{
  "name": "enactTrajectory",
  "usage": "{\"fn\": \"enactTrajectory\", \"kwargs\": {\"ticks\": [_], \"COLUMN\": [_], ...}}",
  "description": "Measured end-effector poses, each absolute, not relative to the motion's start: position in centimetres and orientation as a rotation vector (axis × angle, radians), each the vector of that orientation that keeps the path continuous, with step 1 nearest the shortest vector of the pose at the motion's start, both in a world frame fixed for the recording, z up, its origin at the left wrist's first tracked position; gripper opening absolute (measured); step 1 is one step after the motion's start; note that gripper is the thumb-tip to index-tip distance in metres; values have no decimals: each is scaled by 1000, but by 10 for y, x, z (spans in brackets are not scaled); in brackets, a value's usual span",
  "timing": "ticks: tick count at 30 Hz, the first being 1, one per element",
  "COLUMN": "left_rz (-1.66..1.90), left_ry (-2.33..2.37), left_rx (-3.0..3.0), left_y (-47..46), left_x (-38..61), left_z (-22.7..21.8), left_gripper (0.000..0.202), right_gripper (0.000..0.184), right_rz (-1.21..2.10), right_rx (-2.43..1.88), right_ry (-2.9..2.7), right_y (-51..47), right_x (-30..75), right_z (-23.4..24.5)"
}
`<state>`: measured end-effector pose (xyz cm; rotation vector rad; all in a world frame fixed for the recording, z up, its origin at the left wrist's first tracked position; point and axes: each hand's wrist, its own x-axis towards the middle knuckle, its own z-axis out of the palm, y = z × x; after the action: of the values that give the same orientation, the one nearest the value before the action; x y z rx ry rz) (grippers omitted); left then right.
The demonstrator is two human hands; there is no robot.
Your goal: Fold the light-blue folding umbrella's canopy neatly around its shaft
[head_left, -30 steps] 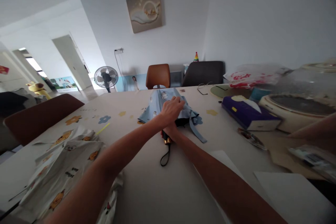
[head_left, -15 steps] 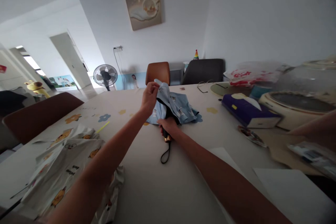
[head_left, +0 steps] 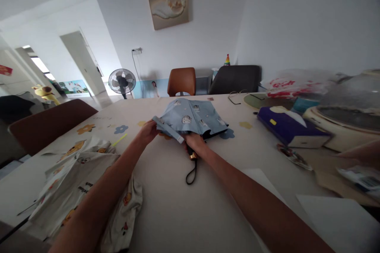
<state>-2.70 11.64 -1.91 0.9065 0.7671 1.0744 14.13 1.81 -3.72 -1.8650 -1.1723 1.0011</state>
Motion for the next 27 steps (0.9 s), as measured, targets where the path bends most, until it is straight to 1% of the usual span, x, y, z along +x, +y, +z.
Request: {"fn": "enactTrajectory", "kwargs": {"ticks": [4,8,11,14,16,18,20,22,24,27], "left_rz": [1011,1035,1013,949,874,830,860,920,951,936], "left_ry": [836,998,1108,1115,1103,1084,1058,1053,1066,1086], "left_rx": [865,1017,1053,994,1003,1038,1082,1126,1171,1243], "left_y": [118,112,112,125,136,145,153,158,164,175], "left_x": [-32,-19,-4,7,11,14,15,16,17,20], "left_z": [-13,-3,-3,0,5,11,16,18,19,23], "left_gripper": [11,25,29,33,33,28,23,22,29,48], "right_gripper": [25,24,22,19,19,21,22,22,22,23], "right_rz": [974,968,944,935,950,966,977,983,985,995], "right_rx": [-1882,-1886,-1877,-1875,-1882,-1886,-1884,-1885,-1893,-1897], "right_ry": [-1233,-1252,-1247,-1241,-1236,-1228,-1222,-1218,-1206,-1174], "right_y": [18,18,17,17,17,17,17,17,17,16], "right_x": [142,140,140,139,139,139,139,139,139,138], "right_z": [-32,-30,-31,-31,-31,-31,-30,-29,-28,-29]}}
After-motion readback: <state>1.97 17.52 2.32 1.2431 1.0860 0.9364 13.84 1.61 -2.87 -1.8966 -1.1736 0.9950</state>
